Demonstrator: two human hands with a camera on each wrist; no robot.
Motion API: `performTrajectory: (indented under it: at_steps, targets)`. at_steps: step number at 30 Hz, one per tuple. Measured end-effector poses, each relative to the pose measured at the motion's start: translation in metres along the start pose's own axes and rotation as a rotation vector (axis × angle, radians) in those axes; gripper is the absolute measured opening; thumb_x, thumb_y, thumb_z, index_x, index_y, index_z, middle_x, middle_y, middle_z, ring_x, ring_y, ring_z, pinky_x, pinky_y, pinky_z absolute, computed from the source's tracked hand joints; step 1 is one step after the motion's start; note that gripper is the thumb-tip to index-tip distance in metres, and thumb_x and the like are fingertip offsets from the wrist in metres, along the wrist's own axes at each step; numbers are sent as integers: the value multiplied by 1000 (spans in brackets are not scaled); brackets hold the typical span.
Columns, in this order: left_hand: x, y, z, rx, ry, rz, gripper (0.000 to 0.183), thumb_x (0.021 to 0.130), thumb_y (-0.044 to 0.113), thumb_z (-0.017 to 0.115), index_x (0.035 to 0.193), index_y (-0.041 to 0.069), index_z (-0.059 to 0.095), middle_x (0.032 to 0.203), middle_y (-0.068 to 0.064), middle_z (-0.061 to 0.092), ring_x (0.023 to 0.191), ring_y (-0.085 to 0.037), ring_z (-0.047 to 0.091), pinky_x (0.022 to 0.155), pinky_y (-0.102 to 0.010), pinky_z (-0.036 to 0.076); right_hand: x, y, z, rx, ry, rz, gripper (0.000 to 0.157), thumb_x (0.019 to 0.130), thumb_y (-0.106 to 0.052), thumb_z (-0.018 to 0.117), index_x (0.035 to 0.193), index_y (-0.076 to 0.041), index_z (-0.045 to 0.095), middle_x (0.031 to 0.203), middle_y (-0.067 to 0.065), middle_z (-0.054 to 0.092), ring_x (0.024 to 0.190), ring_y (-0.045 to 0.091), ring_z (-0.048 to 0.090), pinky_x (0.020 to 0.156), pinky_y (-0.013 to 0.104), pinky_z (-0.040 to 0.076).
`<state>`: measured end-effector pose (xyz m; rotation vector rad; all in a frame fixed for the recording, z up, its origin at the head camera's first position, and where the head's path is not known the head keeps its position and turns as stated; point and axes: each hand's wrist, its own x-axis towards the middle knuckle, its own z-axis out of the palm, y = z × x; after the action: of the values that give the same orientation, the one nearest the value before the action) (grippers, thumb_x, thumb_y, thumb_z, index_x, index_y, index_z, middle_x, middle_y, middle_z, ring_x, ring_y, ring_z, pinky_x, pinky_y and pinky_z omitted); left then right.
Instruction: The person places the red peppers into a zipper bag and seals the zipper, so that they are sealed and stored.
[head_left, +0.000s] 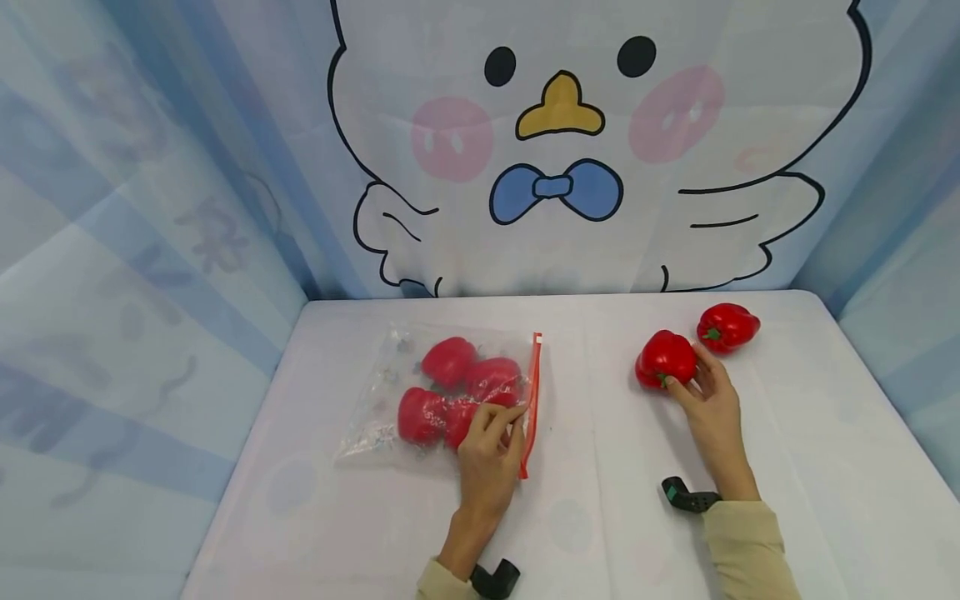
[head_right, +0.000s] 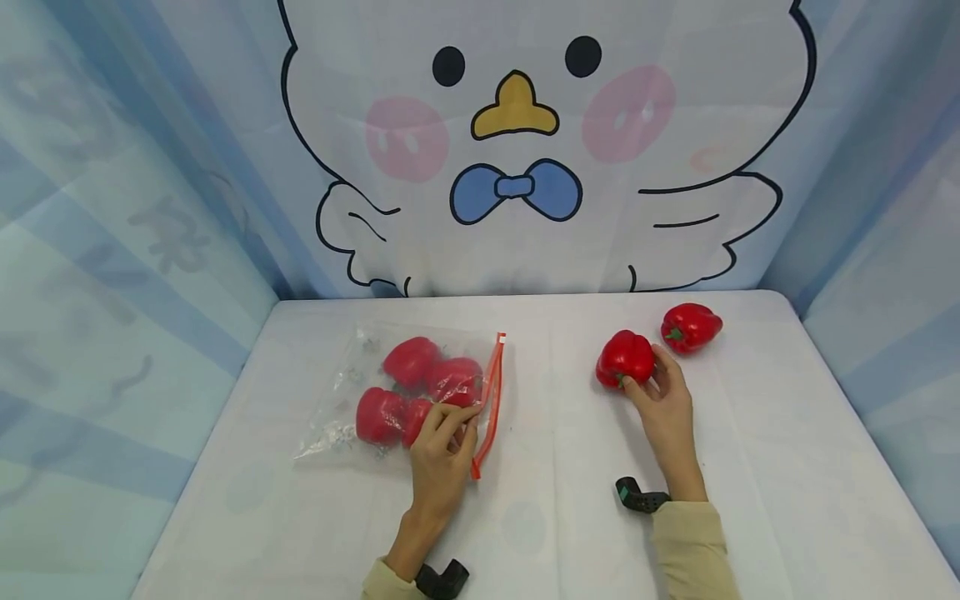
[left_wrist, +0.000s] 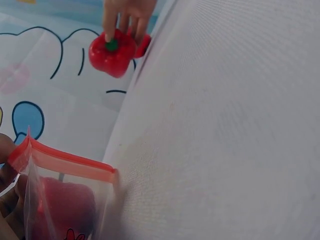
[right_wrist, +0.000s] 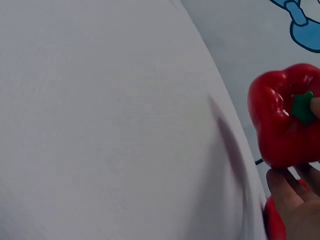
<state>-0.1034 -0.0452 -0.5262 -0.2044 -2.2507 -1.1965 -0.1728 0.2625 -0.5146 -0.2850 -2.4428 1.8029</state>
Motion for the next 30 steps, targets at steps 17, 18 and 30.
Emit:
performTrajectory:
  at_steps: [17, 18, 30]
  targets:
    - [0, 0, 0, -1, -1, -7, 26, 91, 8, 80, 116, 14, 79, 101, 0, 67, 76, -7, 59, 64, -18, 56, -10, -2, 9, 33, -334, -166, 74, 101, -13, 67, 163, -6, 27, 168, 28, 27, 149, 14, 42, 99, 1, 42]
    - [-1, 0, 0, 0, -2, -9, 26, 91, 8, 80, 116, 14, 79, 101, 0, 67, 76, -7, 59, 64, -18, 56, -11, -3, 10, 38, -340, -169, 73, 102, -13, 67, 163, -5, 28, 168, 28, 27, 146, 9, 43, 99, 2, 42]
    - [0, 0, 0, -9, -2, -8, 25, 91, 7, 80, 116, 14, 79, 100, 0, 66, 76, -7, 58, 62, -16, 54, -19, -1, 38, 78, -429, -215, 72, 100, -9, 68, 161, -4, 30, 166, 29, 29, 131, -17, 40, 102, 4, 42]
